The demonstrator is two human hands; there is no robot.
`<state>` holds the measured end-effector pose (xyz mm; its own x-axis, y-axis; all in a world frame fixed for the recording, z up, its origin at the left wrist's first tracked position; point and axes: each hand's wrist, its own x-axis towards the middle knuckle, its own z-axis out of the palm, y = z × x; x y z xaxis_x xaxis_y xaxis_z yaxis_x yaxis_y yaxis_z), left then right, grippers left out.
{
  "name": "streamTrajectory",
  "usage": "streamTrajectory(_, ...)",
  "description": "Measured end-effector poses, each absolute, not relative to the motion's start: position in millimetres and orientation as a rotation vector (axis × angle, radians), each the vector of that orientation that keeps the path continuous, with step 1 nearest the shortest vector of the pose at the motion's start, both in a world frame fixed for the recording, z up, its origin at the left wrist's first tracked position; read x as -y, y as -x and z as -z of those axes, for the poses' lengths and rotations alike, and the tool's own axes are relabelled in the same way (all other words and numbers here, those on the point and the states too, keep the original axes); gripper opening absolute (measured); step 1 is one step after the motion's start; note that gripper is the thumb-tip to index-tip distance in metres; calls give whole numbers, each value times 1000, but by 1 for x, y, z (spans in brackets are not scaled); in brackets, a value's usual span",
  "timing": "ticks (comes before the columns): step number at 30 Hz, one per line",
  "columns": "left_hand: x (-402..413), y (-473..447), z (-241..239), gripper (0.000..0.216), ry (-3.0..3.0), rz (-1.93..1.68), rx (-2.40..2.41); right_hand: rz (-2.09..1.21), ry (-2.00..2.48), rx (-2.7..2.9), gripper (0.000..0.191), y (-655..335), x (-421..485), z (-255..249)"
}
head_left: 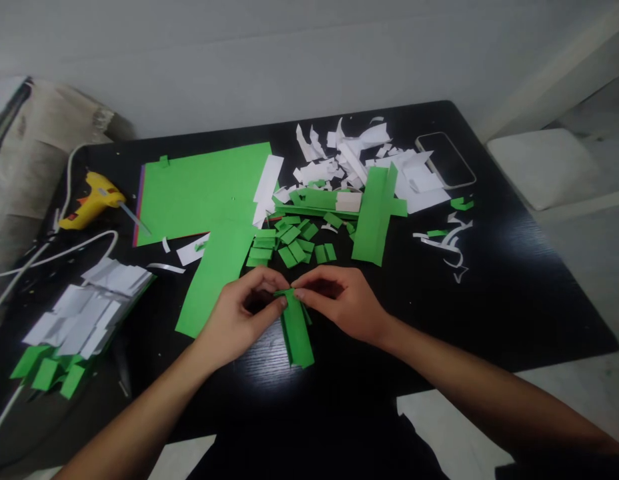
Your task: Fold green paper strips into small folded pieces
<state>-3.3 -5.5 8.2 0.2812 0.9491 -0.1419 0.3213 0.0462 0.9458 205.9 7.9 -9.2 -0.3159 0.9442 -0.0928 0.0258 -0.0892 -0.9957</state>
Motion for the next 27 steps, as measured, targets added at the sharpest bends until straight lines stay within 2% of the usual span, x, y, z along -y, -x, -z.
streamTrajectory(13,4,1,-9,9,-1422,-766,-1262,-1483,1101,1482,11,-206,-7,8)
streamTrajectory(21,5,-2,-10,5,-1427,-786,-1262,-1538,1098,1513,33,-206,-2,6)
streamTrajectory(27,7,-2,-9,4,-1491,-770,-1276,-1523,1123,1533,20,-205,-2,6)
